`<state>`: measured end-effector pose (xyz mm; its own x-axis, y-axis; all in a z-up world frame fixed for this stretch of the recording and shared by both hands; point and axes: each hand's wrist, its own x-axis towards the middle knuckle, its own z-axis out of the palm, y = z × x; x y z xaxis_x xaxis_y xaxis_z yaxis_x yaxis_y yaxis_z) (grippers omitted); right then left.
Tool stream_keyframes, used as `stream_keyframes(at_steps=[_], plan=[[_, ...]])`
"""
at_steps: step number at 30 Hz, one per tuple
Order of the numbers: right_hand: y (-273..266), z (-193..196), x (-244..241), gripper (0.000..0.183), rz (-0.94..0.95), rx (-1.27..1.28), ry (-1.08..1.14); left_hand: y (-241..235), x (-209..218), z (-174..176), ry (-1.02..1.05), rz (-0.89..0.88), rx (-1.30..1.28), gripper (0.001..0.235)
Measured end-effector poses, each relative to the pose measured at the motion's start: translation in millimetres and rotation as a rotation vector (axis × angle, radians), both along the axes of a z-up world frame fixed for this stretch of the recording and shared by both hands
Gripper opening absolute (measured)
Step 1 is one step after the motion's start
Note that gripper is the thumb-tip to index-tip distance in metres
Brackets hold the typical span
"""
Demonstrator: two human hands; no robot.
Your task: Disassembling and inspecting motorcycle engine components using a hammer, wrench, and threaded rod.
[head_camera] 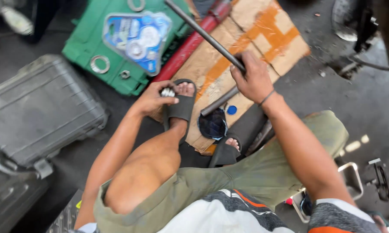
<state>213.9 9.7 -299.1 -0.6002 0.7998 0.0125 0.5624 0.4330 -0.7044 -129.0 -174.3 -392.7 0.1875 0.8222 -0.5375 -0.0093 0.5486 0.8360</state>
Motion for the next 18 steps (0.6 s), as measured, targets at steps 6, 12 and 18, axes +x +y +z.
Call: stream_keyframes(at_steps=[6, 12, 18], plan=[[28, 28, -56, 0.019, 0.06, 0.049, -0.019, 33, 12, 30, 0.099, -0.112, -0.105, 0.024], [-19, -39, -181, 0.028, 0.139, -0.015, 0.129, 23, 19, 33, 0.152, -0.151, -0.111, 0.026], [-85, -84, -276, 0.031, 0.188, -0.033, 0.05, -41, -26, 7, 0.222, 0.112, -0.126, 0.026]])
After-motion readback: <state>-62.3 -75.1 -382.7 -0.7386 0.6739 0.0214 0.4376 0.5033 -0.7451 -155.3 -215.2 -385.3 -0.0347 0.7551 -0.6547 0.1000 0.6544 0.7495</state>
